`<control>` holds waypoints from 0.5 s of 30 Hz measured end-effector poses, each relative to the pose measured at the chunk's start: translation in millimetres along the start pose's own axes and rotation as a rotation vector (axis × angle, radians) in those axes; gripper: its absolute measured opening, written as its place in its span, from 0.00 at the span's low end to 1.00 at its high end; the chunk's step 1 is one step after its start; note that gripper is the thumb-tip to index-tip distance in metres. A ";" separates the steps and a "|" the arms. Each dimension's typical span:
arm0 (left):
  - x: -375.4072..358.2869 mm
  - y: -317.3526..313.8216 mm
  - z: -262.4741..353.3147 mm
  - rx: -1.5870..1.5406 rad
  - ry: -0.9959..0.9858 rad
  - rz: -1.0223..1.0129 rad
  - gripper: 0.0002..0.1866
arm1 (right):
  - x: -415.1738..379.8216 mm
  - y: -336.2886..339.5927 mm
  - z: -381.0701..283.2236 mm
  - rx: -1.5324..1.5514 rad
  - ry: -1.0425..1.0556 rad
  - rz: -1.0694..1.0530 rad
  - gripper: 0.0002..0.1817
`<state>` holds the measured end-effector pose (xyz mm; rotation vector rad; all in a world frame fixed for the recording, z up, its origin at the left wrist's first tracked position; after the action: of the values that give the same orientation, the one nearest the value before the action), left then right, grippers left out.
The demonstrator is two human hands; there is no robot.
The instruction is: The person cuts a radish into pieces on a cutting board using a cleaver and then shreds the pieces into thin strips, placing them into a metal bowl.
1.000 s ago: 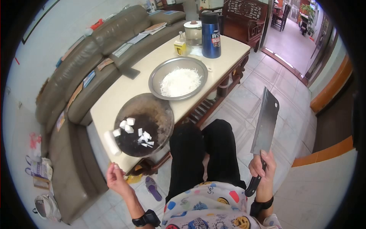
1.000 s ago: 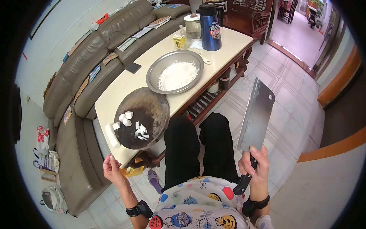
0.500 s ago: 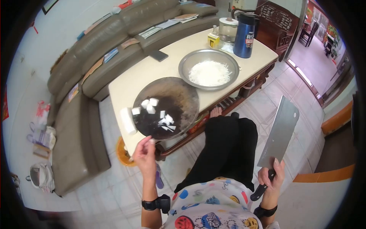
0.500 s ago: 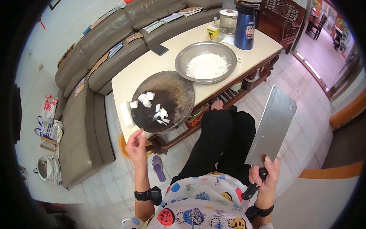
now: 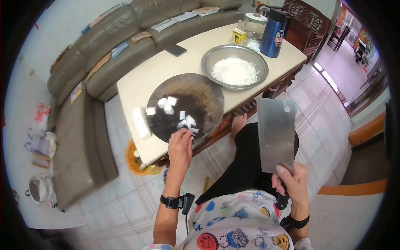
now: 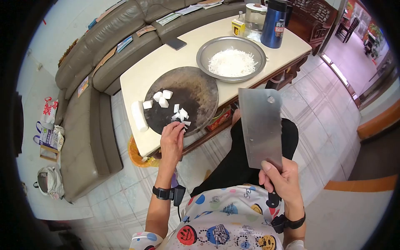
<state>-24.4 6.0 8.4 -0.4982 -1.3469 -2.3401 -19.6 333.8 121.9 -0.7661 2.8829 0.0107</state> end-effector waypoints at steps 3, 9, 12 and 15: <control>-2.9 -1.7 -7.1 0.013 -0.030 0.005 0.09 | 3.1 -9.9 -3.9 -0.043 -0.021 -0.024 0.10; -6.8 -6.1 -7.3 -0.073 -0.002 0.098 0.08 | 11.7 -23.0 -4.3 -0.035 -0.062 -0.041 0.09; -5.2 -5.1 -9.2 -0.385 0.214 0.179 0.08 | 16.4 -25.9 -2.9 -0.020 -0.062 -0.051 0.09; -3.8 -8.6 -12.7 -0.440 0.227 0.214 0.07 | 20.7 -30.3 0.6 -0.013 -0.068 -0.067 0.09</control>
<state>-26.7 -0.6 -5.8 -0.4563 -0.6421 -2.4219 -22.2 297.4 119.1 -0.8476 2.7946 0.0470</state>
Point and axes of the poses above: each hand's wrist, its own x-axis towards the middle knuckle, its own y-axis out of the back of the hand, z = x × y, the point moved 1 cm from there along x, towards the middle knuckle, and after that the axes turned 8 degrees about -z, right-handed, at the moved point
